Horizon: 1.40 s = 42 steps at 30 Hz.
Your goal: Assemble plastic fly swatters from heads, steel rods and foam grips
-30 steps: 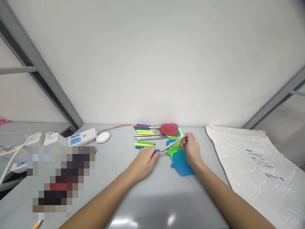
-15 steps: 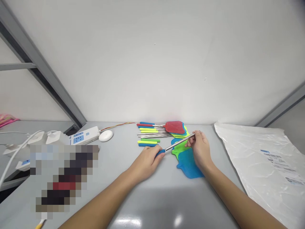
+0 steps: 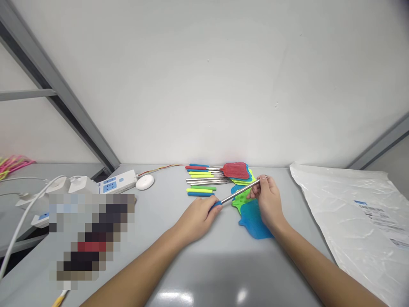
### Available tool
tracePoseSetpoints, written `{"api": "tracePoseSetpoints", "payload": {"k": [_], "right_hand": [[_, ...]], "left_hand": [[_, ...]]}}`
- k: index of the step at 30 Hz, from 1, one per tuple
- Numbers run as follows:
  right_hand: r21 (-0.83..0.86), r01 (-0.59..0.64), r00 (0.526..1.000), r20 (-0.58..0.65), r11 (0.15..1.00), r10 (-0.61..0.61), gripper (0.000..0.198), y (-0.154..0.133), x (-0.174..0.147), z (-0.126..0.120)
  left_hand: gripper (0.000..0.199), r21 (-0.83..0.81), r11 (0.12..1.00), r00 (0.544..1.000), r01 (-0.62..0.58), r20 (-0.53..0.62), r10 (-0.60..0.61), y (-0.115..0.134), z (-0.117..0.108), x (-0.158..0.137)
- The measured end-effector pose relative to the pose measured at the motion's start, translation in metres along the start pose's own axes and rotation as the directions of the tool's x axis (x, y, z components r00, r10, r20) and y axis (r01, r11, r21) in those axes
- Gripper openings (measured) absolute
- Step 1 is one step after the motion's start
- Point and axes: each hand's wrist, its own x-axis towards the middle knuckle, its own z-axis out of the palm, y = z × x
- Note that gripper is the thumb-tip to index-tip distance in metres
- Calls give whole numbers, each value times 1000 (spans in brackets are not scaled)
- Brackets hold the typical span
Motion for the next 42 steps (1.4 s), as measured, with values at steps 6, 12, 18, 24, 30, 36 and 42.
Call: {"api": "tracePoseSetpoints", "payload": {"k": [6,12,18,24,30,36,42], "right_hand": [[14,-23,999,44,1000,23,28,-2,-2,0],[-20,-112,980,164,994,114,31,-3,-14,10],[-74,-124,955,261,989,140,30,-7,-23,19],[-182,-54,920,374,982,120,31,-14,-12,8],[-381,54,806,563,923,185,31,-28,-9,-1],[-524,223,746,634,822,202,26,-39,-6,-11],[-540,230,699,671,809,249,27,-29,-10,-11]], "left_hand": [[36,12,1000,1000,-12,-23,13,-1,0,-1],[35,38,999,999,-9,-30,10,0,3,-1],[33,77,997,1000,10,-30,-7,4,4,-3],[33,0,1000,998,-13,-67,13,4,-3,-3],[39,-455,890,939,35,-290,-185,-1,-17,-1],[64,-973,228,886,47,-65,-460,-14,-31,8],[65,-973,-229,933,-8,75,-352,-23,-45,8]]}}
